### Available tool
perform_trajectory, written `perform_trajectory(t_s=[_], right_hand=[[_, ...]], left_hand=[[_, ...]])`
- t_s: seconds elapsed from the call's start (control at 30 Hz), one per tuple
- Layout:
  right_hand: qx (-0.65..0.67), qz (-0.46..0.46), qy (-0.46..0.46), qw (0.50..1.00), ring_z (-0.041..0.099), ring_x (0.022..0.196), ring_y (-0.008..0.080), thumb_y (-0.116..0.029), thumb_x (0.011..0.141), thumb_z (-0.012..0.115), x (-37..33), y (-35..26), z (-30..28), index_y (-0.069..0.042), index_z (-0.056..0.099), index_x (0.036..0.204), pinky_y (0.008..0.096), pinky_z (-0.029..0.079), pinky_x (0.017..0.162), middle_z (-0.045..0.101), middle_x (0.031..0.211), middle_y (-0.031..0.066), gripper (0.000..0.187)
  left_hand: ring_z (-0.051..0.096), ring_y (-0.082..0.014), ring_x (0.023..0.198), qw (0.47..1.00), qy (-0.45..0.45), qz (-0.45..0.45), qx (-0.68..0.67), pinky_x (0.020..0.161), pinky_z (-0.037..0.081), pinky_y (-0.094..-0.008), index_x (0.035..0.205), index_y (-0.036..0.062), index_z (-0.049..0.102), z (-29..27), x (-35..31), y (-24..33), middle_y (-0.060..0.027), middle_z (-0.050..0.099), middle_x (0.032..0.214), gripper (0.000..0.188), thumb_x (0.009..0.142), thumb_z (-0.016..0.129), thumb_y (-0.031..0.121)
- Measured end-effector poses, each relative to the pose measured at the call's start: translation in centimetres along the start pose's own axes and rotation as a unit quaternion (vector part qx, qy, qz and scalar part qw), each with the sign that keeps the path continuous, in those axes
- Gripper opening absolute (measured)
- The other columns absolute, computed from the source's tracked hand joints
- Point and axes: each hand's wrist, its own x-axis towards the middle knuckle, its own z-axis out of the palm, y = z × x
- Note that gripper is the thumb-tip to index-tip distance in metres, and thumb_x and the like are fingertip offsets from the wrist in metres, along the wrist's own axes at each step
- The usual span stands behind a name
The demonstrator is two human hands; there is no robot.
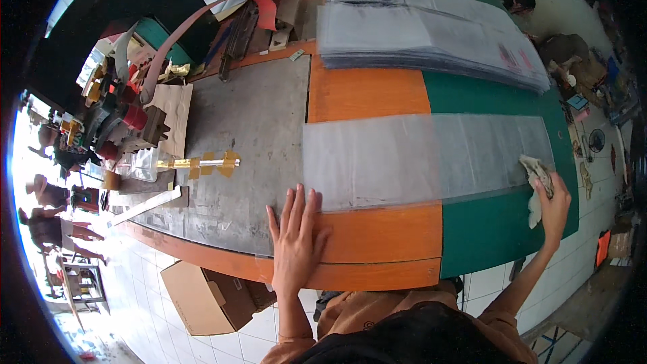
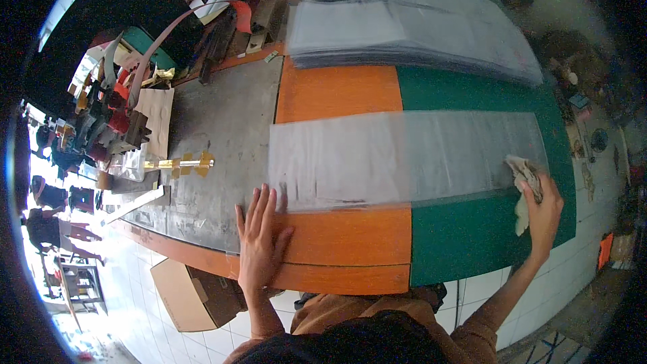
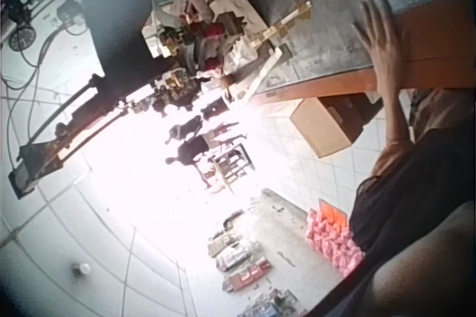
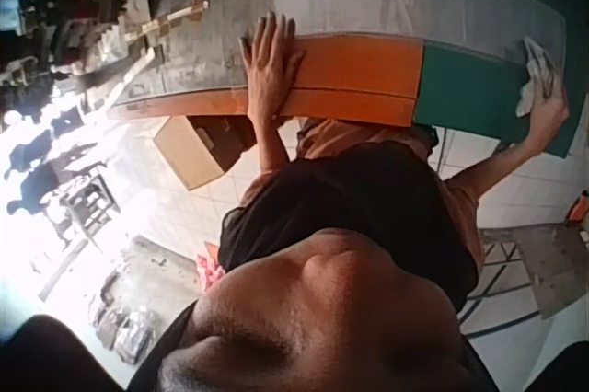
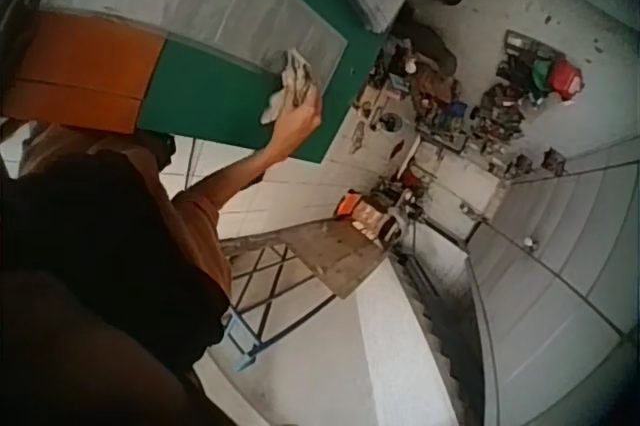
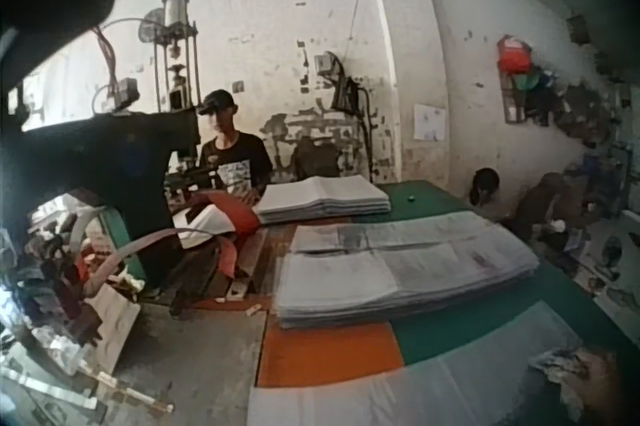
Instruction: The person wipes clear plastic sheets with a cloth and stacks them on a workbench.
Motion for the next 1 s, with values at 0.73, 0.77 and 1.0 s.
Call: perform_trajectory(t_s=[0.73,0.77,1.0], right_hand=[[0.113,-0.54,-0.177,0.815,0.025,0.128,0.03,-0.062,0.073,0.051,-0.4,-24.1,10.7,-0.032,0.051,0.119,0.0645,0.017,0.097,0.036,0.135,0.0063,0.055],[0.11,-0.531,-0.166,0.824,0.025,0.128,0.0287,-0.06,0.074,0.052,-0.5,-23.8,10.8,-0.032,0.051,0.119,0.0646,0.018,0.097,0.037,0.135,0.0054,0.053],[0.062,-0.417,-0.093,0.902,0.036,0.123,0.0245,-0.023,0.062,0.07,3.1,-16.0,9.1,-0.017,0.062,0.101,0.0515,0.032,0.098,0.049,0.122,0.0039,0.04]], left_hand=[[0.044,-0.0145,0.117,1.0,0.013,0.011,-0.007,0.095,0.025,-0.0399,0.124,0.0094,0.046,0.7,-1.3,1.7,-0.0033,0.044,0.13,0.046,0.082,0.056,0.027],[0.044,-0.0137,0.117,1.0,0.006,0.005,-0.003,0.094,0.026,-0.0388,0.124,0.0105,0.046,0.4,-1.3,1.8,-0.0026,0.044,0.13,0.046,0.082,0.056,0.028],[0.044,-0.009,0.116,0.996,-0.045,0.031,0.074,0.09,0.022,-0.0387,0.125,0.0136,0.045,-1.1,-1.3,0.7,0.0032,0.044,0.131,0.05,0.08,0.057,0.03]])
